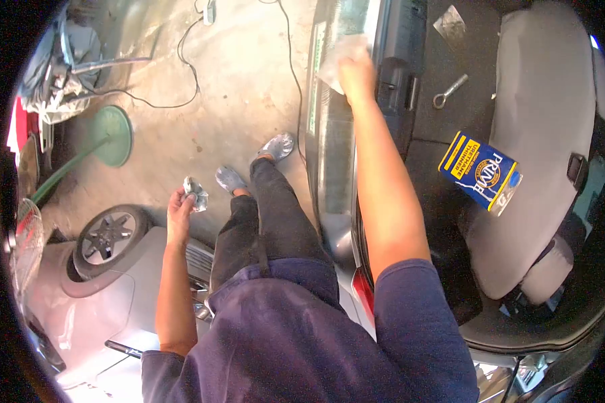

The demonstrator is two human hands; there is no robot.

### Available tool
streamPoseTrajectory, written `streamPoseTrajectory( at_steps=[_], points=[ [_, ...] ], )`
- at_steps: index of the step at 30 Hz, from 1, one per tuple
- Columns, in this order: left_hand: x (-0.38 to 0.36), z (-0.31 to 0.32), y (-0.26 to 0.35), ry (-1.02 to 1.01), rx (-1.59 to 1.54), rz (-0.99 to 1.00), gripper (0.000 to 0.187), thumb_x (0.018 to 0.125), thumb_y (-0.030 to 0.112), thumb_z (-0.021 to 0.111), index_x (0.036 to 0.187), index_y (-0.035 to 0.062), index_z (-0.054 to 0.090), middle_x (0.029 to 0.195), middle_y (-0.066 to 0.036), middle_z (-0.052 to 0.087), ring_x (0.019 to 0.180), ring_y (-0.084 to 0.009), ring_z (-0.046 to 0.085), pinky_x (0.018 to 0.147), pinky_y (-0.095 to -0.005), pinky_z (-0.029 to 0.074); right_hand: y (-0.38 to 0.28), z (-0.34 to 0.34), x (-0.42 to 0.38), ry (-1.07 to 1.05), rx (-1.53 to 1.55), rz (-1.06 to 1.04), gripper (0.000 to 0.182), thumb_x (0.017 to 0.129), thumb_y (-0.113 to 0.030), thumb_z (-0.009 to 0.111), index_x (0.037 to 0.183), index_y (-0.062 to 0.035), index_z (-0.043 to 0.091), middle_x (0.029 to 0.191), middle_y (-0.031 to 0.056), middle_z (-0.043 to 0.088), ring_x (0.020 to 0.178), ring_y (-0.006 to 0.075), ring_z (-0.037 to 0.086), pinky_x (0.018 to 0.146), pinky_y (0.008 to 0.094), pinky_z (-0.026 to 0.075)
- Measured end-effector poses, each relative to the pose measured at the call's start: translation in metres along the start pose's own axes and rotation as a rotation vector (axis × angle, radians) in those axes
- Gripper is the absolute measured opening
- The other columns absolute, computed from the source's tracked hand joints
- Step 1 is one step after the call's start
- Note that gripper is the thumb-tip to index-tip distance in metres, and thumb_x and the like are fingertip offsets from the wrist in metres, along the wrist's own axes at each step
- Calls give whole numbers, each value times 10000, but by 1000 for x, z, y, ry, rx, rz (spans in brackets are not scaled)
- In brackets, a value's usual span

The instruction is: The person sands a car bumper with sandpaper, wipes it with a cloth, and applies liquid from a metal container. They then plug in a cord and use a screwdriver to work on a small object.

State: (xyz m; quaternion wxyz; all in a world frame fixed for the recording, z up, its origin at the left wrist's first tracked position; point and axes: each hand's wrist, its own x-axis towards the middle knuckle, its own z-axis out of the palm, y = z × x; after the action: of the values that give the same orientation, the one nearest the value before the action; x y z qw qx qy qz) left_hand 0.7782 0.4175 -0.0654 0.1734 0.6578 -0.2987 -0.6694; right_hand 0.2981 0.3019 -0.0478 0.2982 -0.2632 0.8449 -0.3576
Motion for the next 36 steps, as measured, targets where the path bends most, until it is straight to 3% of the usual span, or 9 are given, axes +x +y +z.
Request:
streamPoseTrajectory(
  at_steps=[6,12,15,18,19,26,32,35,36],
  points=[
    [4,21,25,-50,139,14,295,948,124,558,1206,-15,598,1001,-50,667,876,-113,605,808,-266,485,47,-6,-69,-240,496,266,364,877,-26,589,1238,20,585,1084,115,681,939,207,679,809,343,563],
    [21,16,21,-46,286,32,320,906,105,628,1197,-25,596,1058,-77,637,955,-152,600,858,-302,479,117,-4,-197,-373,494,516,349,923,-40,586,1263,31,558,1161,99,664,1061,201,637,932,345,502],
    [28,25,30,-28,404,53,362,872,140,668,1185,-32,607,1129,-115,594,1037,-201,593,914,-333,475,112,-9,-218,-389,491,469,344,919,-26,596,1258,30,567,1182,101,665,1081,195,631,944,338,491],
    [33,48,49,-9,605,233,259,903,101,621,1121,-38,642,1008,-67,670,947,-169,628,858,-311,488,105,-19,-214,-357,566,431,347,921,-22,604,1263,27,566,1189,100,665,1081,191,630,947,334,489],
    [21,68,78,-19,597,103,275,920,140,612,1125,-39,653,1040,-63,671,991,-183,615,910,-320,465,107,-25,-211,-336,583,418,347,923,-23,607,1263,26,566,1188,99,665,1076,188,631,944,332,490],
    [27,105,108,-205,220,24,276,940,183,591,1139,4,657,1043,-39,656,1016,-142,554,940,-285,391,99,-68,-205,-222,572,425,333,926,-78,634,1234,37,577,1117,86,680,969,175,654,866,325,519],
    [23,114,134,-234,287,3,259,921,189,624,1109,18,676,984,-20,653,967,-133,567,899,-264,416,106,-86,-214,-202,661,485,416,916,-47,632,1315,17,531,1171,84,663,1013,173,653,888,331,523],
    [15,109,147,-75,621,194,283,925,182,630,1145,6,663,993,-24,660,953,-134,579,887,-280,435,109,-85,-218,-192,682,458,396,920,-82,647,1296,7,557,1146,74,666,991,168,658,852,313,529],
    [18,104,150,-97,508,159,293,927,182,630,1156,1,657,1002,-28,663,959,-136,583,891,-284,438,112,-83,-218,-194,676,448,394,922,-86,646,1295,6,558,1145,75,667,990,170,659,853,315,527]
  ],
)
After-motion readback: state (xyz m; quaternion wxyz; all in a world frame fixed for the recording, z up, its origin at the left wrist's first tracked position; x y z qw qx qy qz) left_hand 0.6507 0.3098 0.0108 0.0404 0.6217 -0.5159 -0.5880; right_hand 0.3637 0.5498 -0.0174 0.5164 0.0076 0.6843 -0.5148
